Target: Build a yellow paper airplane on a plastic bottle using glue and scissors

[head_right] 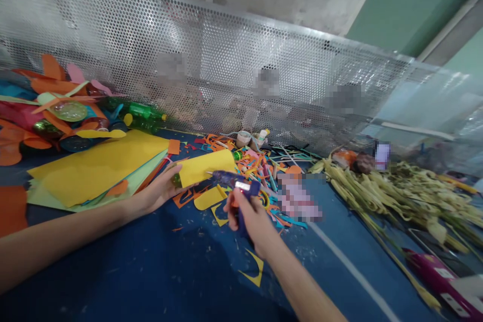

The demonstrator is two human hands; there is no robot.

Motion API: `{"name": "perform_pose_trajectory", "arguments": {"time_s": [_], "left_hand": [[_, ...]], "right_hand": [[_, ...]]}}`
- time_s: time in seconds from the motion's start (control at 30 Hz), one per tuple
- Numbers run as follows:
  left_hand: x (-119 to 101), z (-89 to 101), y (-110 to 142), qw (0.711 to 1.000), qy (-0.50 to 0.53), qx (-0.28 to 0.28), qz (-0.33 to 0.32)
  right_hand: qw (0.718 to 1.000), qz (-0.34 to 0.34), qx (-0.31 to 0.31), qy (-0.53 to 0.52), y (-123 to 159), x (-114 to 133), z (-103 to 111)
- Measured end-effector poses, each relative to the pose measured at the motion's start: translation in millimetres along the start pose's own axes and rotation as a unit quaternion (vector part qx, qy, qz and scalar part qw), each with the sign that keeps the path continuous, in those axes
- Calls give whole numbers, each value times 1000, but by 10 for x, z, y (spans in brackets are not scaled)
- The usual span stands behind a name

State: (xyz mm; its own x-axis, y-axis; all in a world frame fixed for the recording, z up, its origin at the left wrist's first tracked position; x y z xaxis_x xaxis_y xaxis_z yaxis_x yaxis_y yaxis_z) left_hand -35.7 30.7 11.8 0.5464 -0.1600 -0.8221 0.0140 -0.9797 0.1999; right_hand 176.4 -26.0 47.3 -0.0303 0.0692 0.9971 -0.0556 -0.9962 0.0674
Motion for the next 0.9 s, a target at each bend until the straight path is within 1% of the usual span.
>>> {"name": "perform_pose_trajectory", "arguments": {"time_s": [0.07,0.13,0.23,0.33,0.37,0.43,0.47,0.53,0.6,0.67,0.73,0.83,0.9], "left_hand": [[-29,15,-39,1000,15,-1,-21],[-64,38,-85,999,23,-3,-46],[-110,86,-158,997,24,-17,-71],[-149,127,-214,996,18,-28,-83],[-159,135,-224,996,15,-28,-83],[-175,144,-232,996,11,-29,-84],[-181,145,-231,996,11,-30,-85],[-185,144,-221,996,11,-32,-87],[-178,141,-209,996,8,-35,-86],[-165,144,-201,995,1,-42,-86],[-160,154,-199,995,-7,-51,-91],[-165,177,-211,993,-13,-62,-101],[-170,189,-226,992,-11,-66,-106]], "right_hand": [[999,-25,-19,-30,-118,79,208],[998,-42,-23,-36,-231,124,474],[995,-92,-5,36,-293,52,914],[987,-125,-41,90,-201,-102,1348],[984,-133,-55,103,-146,-155,1464],[976,-155,-66,140,-21,-253,1621],[973,-157,-66,156,36,-285,1660],[967,-162,-61,186,125,-330,1672],[960,-163,-55,220,170,-355,1627],[947,-152,-53,278,172,-371,1585],[921,-124,-41,367,152,-384,1578],[869,-84,-11,487,140,-420,1638],[834,-69,-7,547,159,-443,1703]]}}
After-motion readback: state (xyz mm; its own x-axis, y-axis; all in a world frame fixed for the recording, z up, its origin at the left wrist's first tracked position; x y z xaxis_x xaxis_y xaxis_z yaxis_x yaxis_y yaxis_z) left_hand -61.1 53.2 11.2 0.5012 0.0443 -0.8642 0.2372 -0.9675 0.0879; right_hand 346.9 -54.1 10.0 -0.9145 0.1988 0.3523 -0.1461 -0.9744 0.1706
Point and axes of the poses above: each hand's wrist, its own y-axis away from the middle knuckle, its own z-axis out of the back of the hand, x = y × z, the point moved 4 cm from there along -y, towards the middle knuckle, and after that the axes turned 12 degrees about -x, right-handed, at the moved point
